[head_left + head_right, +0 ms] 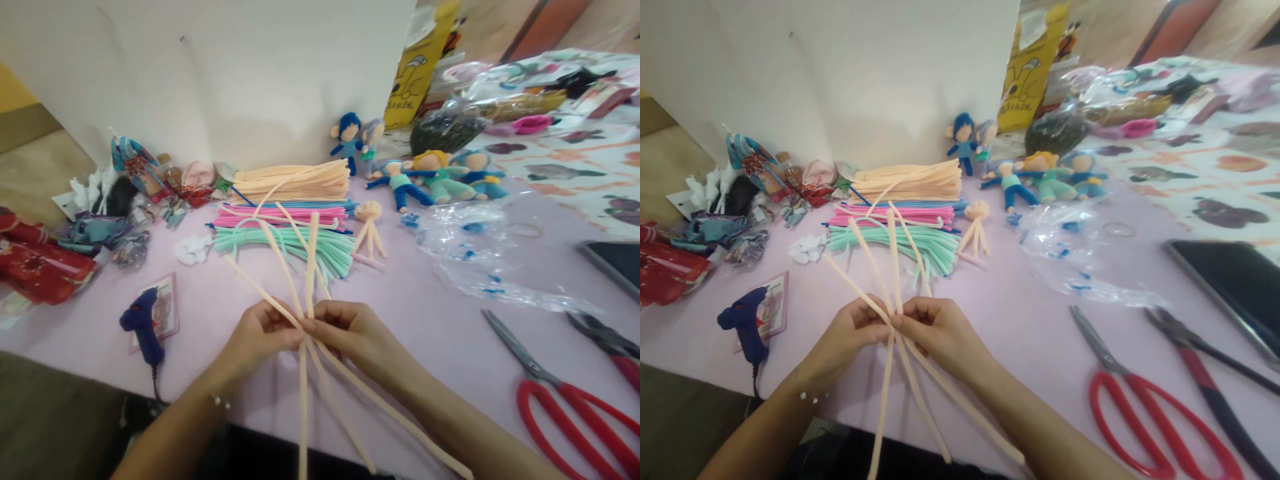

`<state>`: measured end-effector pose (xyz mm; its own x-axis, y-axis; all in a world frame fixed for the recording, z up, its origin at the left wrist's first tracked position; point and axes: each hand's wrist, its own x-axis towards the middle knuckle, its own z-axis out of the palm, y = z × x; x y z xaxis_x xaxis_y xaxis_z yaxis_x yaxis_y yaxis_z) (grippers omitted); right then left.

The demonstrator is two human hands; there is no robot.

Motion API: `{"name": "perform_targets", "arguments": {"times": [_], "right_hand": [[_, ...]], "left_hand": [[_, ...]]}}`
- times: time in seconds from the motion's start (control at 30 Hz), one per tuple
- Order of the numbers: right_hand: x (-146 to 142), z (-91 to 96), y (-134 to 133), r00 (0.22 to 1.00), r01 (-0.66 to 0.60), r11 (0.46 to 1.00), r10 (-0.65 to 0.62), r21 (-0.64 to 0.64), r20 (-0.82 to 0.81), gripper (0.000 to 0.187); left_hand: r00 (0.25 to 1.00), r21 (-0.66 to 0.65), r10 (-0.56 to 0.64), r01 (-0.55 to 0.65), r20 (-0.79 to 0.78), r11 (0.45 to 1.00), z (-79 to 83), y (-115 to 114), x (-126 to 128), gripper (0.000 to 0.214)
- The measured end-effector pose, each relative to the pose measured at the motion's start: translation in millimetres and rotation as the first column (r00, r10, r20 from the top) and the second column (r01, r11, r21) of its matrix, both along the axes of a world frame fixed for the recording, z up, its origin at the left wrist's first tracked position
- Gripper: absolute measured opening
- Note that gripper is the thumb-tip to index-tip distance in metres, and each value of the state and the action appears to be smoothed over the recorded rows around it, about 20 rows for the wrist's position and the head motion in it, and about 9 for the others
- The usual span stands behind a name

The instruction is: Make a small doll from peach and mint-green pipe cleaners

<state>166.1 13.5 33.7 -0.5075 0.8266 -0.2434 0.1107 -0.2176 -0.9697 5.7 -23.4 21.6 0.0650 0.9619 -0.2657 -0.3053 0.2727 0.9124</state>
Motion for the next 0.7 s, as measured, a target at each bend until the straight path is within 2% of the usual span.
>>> {"name": "perform_targets", "arguments": {"times": [0.07,0.2,0.37,0.6,0.7], "right_hand": [[-0.6,0.7,0.6,1.0,0.003,1.0,-0.003,-0.017,-0.017,0.037],[-1.9,0.4,1.8,0.999,0.004,0.998,-0.007,-0.069,-0.043,0.032],[-0.4,-0.5,2.2,0.999,-0.026,0.991,0.023,-0.13,-0.024,0.022],[-1.1,-4.8,2.0,0.997,-0.066,0.982,0.06,-0.176,-0.039,0.019],[-3.2,-7.0,1.8,0.995,-0.089,0.977,0.08,-0.194,-0.051,0.024]], "left_hand": [[0.999,0.005,-0.038,0.038,-0.016,0.999,0.6,-0.4,0.6,0.026],[0.998,-0.014,-0.041,0.041,-0.05,0.999,2.7,1.0,0.3,0.027],[0.998,-0.011,-0.005,0.004,-0.066,1.0,2.8,1.5,-1.4,0.025],[0.993,0.031,0.05,-0.047,-0.107,0.998,0.5,2.2,-2.9,0.019],[0.993,0.044,0.053,-0.049,-0.102,0.998,1.6,2.1,-2.7,0.019]]}}
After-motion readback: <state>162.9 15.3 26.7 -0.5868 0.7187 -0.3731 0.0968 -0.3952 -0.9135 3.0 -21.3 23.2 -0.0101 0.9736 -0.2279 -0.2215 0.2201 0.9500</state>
